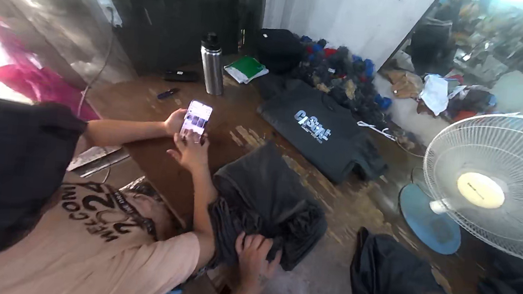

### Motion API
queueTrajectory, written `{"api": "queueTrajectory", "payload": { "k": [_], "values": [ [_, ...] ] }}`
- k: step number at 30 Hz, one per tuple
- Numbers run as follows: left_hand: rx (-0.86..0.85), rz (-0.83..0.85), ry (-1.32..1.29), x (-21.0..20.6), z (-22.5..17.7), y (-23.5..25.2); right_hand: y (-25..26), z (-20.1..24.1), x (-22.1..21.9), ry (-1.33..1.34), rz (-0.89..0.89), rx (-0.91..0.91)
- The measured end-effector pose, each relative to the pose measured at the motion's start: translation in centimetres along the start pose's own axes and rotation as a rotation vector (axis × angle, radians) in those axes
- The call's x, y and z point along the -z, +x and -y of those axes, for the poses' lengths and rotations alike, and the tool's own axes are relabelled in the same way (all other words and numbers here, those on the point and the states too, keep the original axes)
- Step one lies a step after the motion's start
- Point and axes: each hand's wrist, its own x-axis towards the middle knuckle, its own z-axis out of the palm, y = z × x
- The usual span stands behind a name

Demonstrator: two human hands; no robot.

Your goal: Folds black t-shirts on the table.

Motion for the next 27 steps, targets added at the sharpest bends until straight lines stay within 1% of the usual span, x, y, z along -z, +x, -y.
{"api": "queueTrajectory", "payload": {
  "k": [1,3,4,6,7,8,9,10,11,12,14,16,17,18,20,22,23,24,26,27],
  "values": [
    [-0.011,0.01,-0.003,-0.1,-0.5,-0.7,0.3,3.8,0.2,-0.01,-0.013,0.115],
    [-0.026,0.035,-0.018,-0.2,-1.8,-1.6,0.0,11.5,-1.8,-0.038,-0.019,0.397],
    [-0.027,0.083,-0.027,0.1,-2.5,-2.0,-0.6,15.3,-3.5,-0.053,0.001,0.529],
    [-0.039,0.264,-0.018,1.5,-3.5,-1.9,-1.6,21.7,-7.9,-0.099,0.027,0.785],
    [-0.045,0.39,-0.009,2.4,-3.6,-1.2,-1.4,23.8,-10.3,-0.129,-0.019,0.901],
    [-0.036,0.518,-0.026,3.4,-3.5,-0.1,-1.0,25.2,-12.5,-0.162,-0.065,0.975],
    [-0.006,0.591,-0.09,4.4,-3.0,1.1,-0.2,25.9,-14.5,-0.22,-0.08,0.996],
    [0.067,0.611,-0.206,5.7,-2.4,2.4,0.4,26.0,-15.8,-0.298,-0.031,0.961],
    [0.155,0.548,-0.343,6.7,-1.4,3.5,0.9,25.7,-16.7,-0.37,0.04,0.924],
    [0.259,0.466,-0.461,7.5,-0.3,4.6,0.9,25.0,-17.1,-0.416,0.076,0.92],
    [0.404,0.306,-0.514,8.2,1.4,6.8,-0.3,23.3,-16.5,-0.399,0.106,0.951],
    [0.502,0.253,-0.507,8.4,1.8,8.3,-1.6,20.2,-15.9,-0.266,0.086,1.002],
    [0.527,0.258,-0.487,8.3,1.6,8.8,-2.2,18.2,-15.6,-0.159,0.071,0.981],
    [0.52,0.263,-0.45,8.0,1.4,9.4,-2.7,16.1,-15.0,-0.038,0.057,0.898],
    [0.429,0.259,-0.319,7.1,1.3,10.9,-2.6,10.6,-13.6,0.167,-0.013,0.588],
    [0.371,0.282,-0.175,6.6,1.6,12.6,-1.8,3.7,-12.2,0.212,-0.154,0.268],
    [0.39,0.321,-0.141,6.5,1.5,13.8,-1.8,0.5,-11.5,0.202,-0.242,0.163],
    [0.416,0.366,-0.13,6.2,1.4,15.2,-2.0,-2.3,-10.8,0.179,-0.331,0.096],
    [0.416,0.471,-0.11,5.2,1.7,17.3,-2.7,-6.6,-10.3,0.125,-0.484,0.036],
    [0.395,0.524,-0.083,4.2,2.1,18.1,-2.9,-8.0,-10.5,0.09,-0.509,0.01]
  ]
}}
